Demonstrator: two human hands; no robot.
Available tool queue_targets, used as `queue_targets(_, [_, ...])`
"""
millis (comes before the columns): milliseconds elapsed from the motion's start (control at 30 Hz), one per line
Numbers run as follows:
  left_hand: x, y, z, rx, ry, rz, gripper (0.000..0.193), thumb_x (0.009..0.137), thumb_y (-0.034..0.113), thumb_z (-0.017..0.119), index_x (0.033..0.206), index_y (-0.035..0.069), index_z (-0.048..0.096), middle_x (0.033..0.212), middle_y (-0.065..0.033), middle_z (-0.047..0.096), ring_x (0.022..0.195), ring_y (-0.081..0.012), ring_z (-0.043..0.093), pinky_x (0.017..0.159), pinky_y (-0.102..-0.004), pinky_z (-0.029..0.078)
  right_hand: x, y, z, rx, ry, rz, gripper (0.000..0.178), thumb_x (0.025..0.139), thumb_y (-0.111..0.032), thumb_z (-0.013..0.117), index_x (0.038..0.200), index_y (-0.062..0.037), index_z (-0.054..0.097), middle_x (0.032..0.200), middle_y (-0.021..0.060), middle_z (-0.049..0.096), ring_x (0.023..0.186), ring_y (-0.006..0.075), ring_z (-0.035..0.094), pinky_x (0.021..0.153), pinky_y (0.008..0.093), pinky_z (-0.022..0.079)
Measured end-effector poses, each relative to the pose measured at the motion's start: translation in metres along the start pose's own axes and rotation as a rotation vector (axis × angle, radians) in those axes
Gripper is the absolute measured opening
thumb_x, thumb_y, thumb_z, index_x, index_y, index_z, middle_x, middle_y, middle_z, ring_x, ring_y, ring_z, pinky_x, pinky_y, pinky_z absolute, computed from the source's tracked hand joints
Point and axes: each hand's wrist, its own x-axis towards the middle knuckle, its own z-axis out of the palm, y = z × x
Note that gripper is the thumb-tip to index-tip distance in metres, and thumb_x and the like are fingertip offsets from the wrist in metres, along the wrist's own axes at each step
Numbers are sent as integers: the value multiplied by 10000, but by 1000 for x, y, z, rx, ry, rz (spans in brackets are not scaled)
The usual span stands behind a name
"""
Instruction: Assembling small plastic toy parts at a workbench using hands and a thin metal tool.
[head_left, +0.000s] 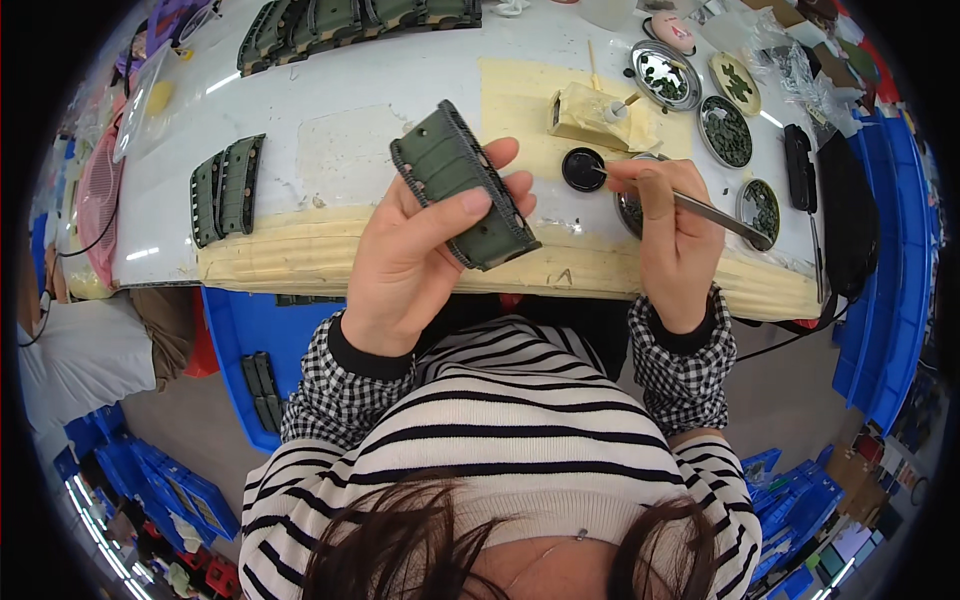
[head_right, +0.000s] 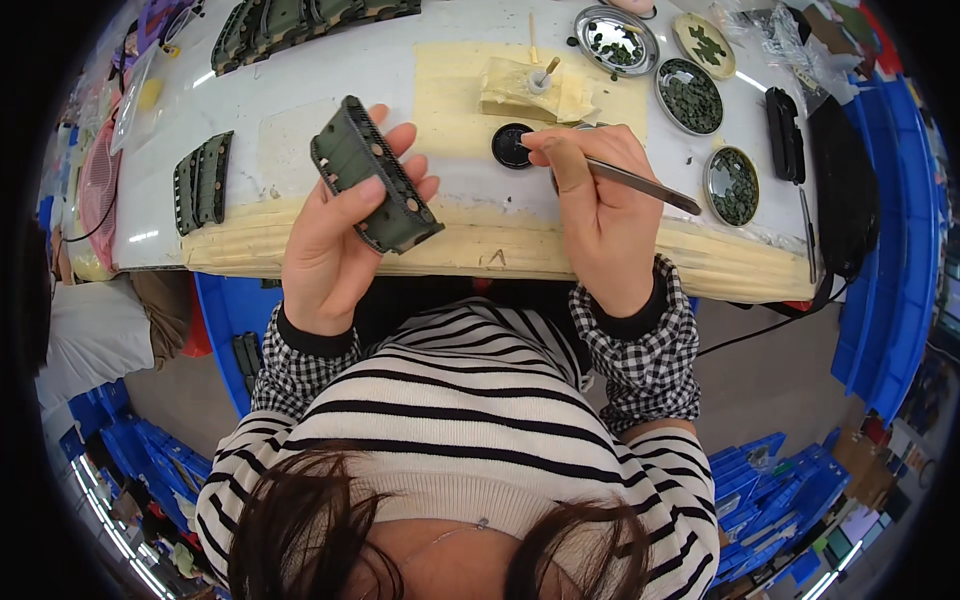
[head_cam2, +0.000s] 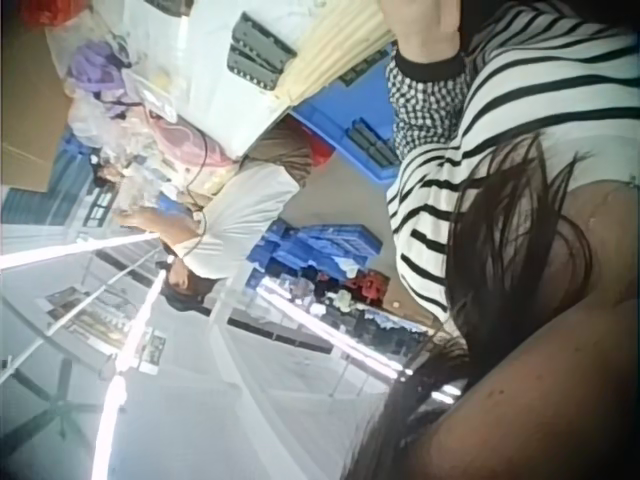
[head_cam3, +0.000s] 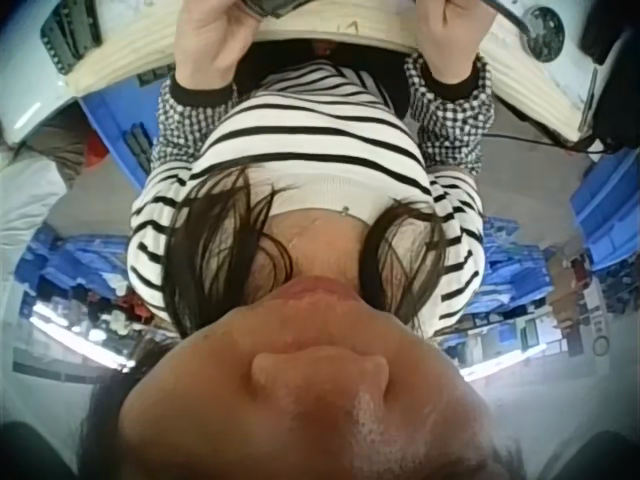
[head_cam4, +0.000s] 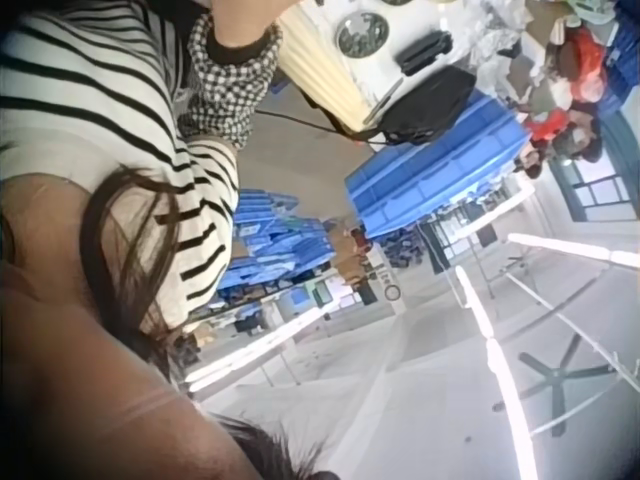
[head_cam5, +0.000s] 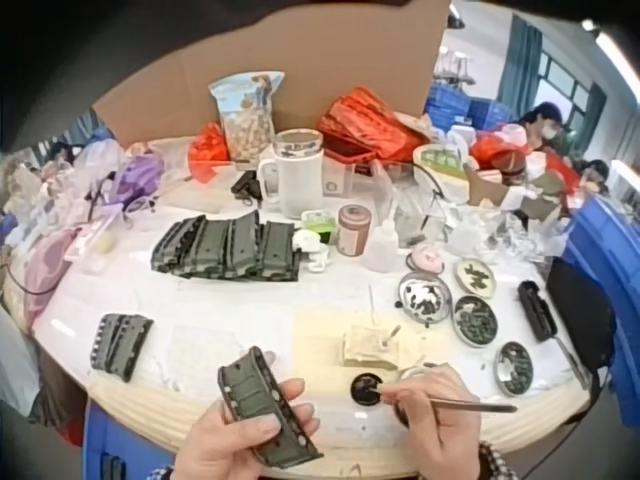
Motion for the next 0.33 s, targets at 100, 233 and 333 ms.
queue_targets(100, [1, -2, -8, -151, -27, -34, 574, 885, 3, 540, 1412, 15, 313, 1288, -170, 520, 1158, -253, 557, 1032, -441, 453, 1, 4, 4, -107, -18, -13, 140, 911, -119, 582, 936, -45, 698, 761, 34, 665, 756, 181, 490, 681, 293, 419])
queue_targets(233, [-3, -4, -9, -215, -14, -60, 544, 908, 46, 536, 1415, 87, 342, 1257, -177, 546, 1172, -296, 548, 1013, -447, 463, 3, 5, 3, -190, -64, -47, 134, 905, -131, 596, 928, -51, 701, 766, 23, 668, 749, 184, 479, 674, 293, 414])
queue_targets(333, [-3, -3, -15, -187, -17, -80, 546, 919, 88, 546, 1422, 125, 338, 1307, -191, 509, 1240, -350, 493, 989, -423, 479, 2, 8, 5, -193, -62, -64, 135, 904, -140, 601, 928, -54, 702, 772, 24, 670, 750, 183, 474, 679, 298, 414])
